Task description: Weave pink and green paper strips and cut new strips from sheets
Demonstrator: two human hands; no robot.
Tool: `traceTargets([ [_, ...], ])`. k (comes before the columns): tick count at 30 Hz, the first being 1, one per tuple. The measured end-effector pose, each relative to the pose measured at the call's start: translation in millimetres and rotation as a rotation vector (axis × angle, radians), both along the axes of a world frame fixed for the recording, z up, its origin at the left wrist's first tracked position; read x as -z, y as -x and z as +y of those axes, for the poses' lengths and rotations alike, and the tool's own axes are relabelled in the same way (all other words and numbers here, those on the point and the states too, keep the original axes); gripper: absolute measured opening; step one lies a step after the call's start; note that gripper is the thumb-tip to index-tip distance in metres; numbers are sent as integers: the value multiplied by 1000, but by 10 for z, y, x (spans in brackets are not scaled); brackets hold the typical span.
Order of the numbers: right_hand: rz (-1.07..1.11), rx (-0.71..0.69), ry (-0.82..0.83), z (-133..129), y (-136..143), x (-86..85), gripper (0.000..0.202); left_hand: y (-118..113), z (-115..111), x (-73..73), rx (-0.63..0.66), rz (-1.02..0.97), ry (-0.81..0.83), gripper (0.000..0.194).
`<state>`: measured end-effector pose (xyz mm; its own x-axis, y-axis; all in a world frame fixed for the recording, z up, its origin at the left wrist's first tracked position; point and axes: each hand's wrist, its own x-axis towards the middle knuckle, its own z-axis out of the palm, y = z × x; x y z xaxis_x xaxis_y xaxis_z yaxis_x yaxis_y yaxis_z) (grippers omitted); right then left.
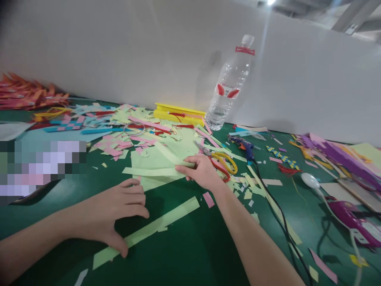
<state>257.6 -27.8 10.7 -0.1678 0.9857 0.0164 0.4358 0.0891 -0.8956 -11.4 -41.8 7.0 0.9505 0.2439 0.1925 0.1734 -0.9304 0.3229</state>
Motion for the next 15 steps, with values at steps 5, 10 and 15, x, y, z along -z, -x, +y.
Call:
traceTargets([
  [5,441,-161,-45,-29,-19,48,27,81,122,25,-53,6,-26,35],
  [10,508,-556,156,-70,-22,-10,25,120,193,82,-142,17,-126,35],
  [15,-21,-479,322,-85,23,-129,26,128,204,84,-346,-79,-105,33],
])
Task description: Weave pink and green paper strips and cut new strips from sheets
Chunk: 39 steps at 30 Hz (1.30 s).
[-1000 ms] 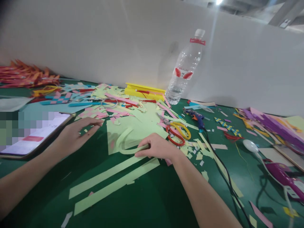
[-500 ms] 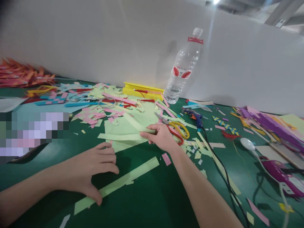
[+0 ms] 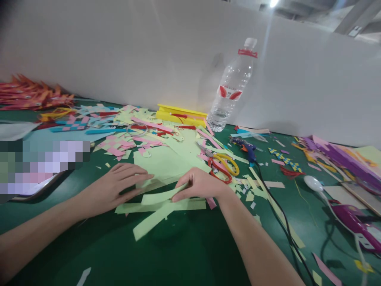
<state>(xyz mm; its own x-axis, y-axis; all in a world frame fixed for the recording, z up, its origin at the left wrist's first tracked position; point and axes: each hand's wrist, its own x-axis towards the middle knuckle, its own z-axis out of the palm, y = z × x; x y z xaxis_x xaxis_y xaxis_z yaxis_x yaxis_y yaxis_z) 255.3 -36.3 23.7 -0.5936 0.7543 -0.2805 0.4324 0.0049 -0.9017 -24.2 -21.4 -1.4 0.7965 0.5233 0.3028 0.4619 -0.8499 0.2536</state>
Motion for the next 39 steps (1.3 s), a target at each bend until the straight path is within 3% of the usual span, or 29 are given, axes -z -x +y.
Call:
traceTargets([
  [4,-115,26,12,-18,62,-20,23,17,-33,-61,-3,-47,111,38],
  [8,24,164,-68,-41,102,30,19,21,-98,-107,121,-5,338,60],
  [11,135,279,-110,-43,112,62,20,36,-141,-100,111,-73,503,79],
  [15,153,336,-119,-21,85,51,24,84,-146,-118,47,-306,708,65],
  [19,46,271,-102,-4,11,3,26,99,-97,-220,22,-388,909,52],
  [24,-128,118,89,7,-77,-40,33,73,-27,-231,-149,-183,725,36],
  [29,-212,110,110,35,-160,-65,37,54,-17,-147,-103,-35,609,32],
  [33,-274,196,29,66,-308,-95,40,62,-17,-119,-94,-68,563,29],
  [36,-299,268,-43,101,-419,-104,41,80,-1,-95,-148,-61,388,30],
  [39,-360,430,-324,140,-455,-79,39,73,6,-84,-152,-65,182,30],
])
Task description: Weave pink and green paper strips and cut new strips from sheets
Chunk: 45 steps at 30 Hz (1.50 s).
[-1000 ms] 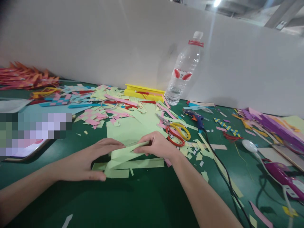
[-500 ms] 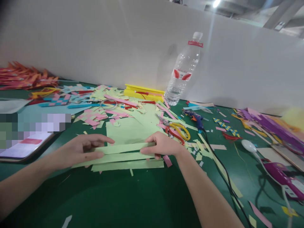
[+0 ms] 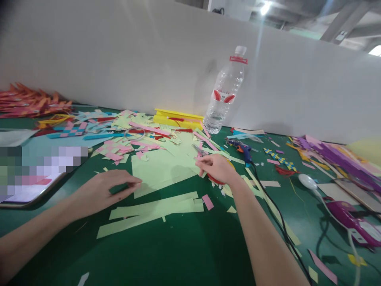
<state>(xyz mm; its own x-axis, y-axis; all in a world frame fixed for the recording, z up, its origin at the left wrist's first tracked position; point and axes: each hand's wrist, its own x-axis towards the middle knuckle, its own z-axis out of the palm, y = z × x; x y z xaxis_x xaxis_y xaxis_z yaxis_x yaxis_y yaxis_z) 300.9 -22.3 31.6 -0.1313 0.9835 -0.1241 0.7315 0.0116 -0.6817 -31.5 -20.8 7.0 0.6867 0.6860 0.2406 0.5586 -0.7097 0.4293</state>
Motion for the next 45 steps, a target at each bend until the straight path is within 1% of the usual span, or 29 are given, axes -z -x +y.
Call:
traceTargets([
  [2,-80,81,-206,20,26,42,36,-24,-9,-5,56,2,-73,29],
  [3,-130,96,-279,28,51,72,34,-38,-17,-8,95,8,-90,29],
  [4,-190,84,-335,33,81,108,32,-52,-26,-9,137,18,-97,31],
  [6,-324,-5,-423,39,154,193,30,-75,-42,0,226,51,-90,39],
  [7,-352,-46,-444,38,194,239,31,-82,-47,9,269,73,-82,45],
  [10,-457,-166,-433,23,315,360,45,-86,-45,52,354,143,-66,58],
  [13,-488,-223,-395,-12,421,410,57,-71,-25,91,336,202,-65,59],
  [18,-437,-377,-398,-72,515,352,56,-22,20,132,265,253,-73,56],
  [21,-443,-412,-399,-83,518,329,54,0,39,143,249,251,-80,53],
  [24,-493,-366,-401,-62,486,355,54,7,52,146,250,246,-89,49],
  [28,-590,-242,-406,2,402,425,55,0,70,156,248,236,-114,45],
  [33,-663,-83,-403,74,293,490,50,-3,102,174,257,272,-184,43],
  [41,-693,40,-454,136,220,553,44,16,139,141,268,322,-250,35],
  [45,-698,109,-488,180,160,592,42,23,144,100,271,281,-272,32],
])
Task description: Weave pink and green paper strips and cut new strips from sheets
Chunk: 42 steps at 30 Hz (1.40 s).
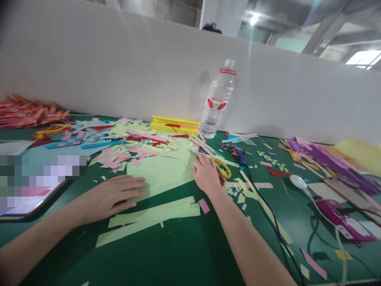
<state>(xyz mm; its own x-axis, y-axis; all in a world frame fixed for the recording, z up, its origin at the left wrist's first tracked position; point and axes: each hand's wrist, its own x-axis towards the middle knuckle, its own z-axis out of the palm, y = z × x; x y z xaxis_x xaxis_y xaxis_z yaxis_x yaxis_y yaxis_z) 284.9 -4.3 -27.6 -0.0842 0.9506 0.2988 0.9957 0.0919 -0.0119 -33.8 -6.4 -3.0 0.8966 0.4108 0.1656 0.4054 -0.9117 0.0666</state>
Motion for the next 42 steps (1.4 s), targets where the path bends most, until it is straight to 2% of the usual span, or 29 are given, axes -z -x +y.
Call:
traceTargets([
  [4,5,27,-62,41,-68,32,38,21,6,-28,13,-46,-55,34],
  [9,9,19,-143,58,-120,21,33,54,20,-18,-33,-76,-117,35],
  [16,-13,-183,-183,41,0,-94,27,-5,-5,-70,-66,-112,-245,43],
  [21,1,-330,-189,38,105,-100,26,-28,-35,-112,-80,-103,-292,39],
  [28,35,-315,-107,48,120,-85,29,-8,-30,-147,-47,-109,-345,41],
  [37,1,-360,-98,30,142,-118,32,0,-32,-147,-57,-67,-267,44],
  [42,-74,-414,-192,24,181,-103,34,9,-30,-144,-80,-92,-193,43],
])
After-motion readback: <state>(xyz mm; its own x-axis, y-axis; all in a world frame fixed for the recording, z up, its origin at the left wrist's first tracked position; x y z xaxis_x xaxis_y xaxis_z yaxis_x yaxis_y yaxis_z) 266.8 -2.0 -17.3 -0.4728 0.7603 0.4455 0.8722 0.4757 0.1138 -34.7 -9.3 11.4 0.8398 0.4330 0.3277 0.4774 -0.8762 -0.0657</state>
